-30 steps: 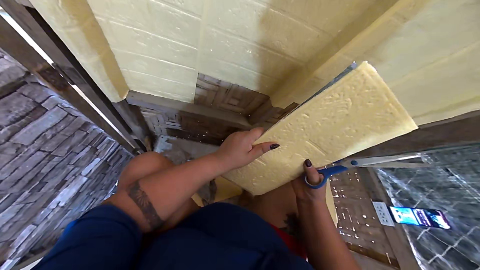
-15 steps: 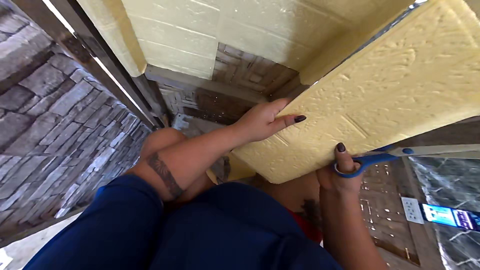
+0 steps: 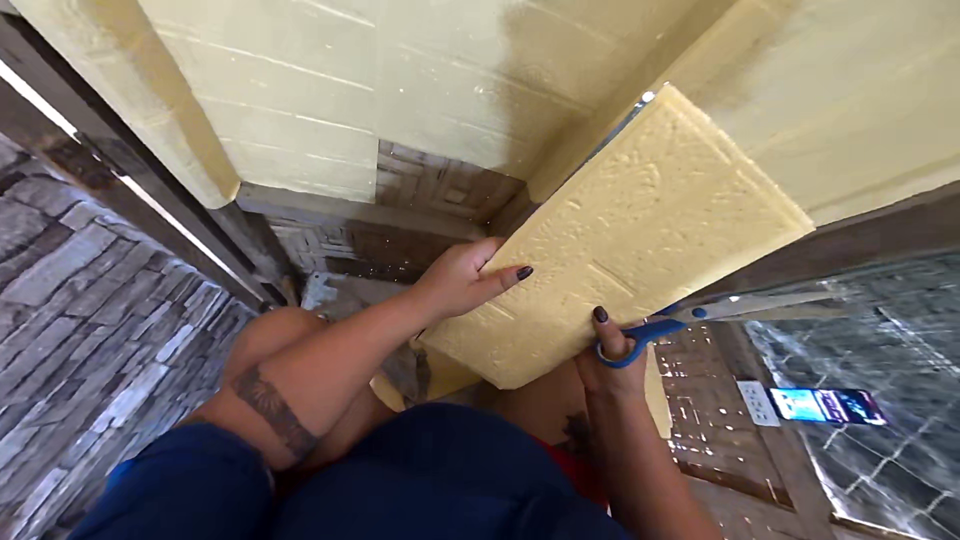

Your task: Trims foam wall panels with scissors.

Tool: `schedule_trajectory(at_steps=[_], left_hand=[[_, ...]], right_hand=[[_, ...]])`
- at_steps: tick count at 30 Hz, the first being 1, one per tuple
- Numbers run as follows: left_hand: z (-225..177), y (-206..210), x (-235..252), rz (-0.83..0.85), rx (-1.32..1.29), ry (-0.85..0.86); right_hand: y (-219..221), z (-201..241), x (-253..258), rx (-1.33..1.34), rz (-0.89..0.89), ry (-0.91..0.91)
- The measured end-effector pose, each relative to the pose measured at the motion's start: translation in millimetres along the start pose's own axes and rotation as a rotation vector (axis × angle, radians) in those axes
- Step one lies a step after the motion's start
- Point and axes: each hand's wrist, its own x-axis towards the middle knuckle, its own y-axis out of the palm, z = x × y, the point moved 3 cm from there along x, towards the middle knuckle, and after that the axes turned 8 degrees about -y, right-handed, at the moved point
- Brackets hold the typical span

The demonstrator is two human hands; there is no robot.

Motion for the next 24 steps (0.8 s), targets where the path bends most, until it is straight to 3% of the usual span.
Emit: schedule_trajectory(at_steps=[5,11,19,24], left_hand=[[-3.3,-4.1,-1.8,-0.095,-0.039,0.097],[-4.5,-11.3,-1.6,-0.166,-0.192,0.217],[-5.8,-12.8,-4.0,-0.150,-0.174,0.310],[-3.2,-14.9,-4.4,-0.205,-0.125,0.404]], right_hand=[[1.6,4.0,-10.1,-0.198,0.023,-0.069],[4.5,-1.7,-35.8,-0.415,0.095,-0.019],[10.5,-4.6,-40.9,-0.264,0.078,-0.027],[14.1,-3.3,-44.0,-0.341,0.088,-0.012]])
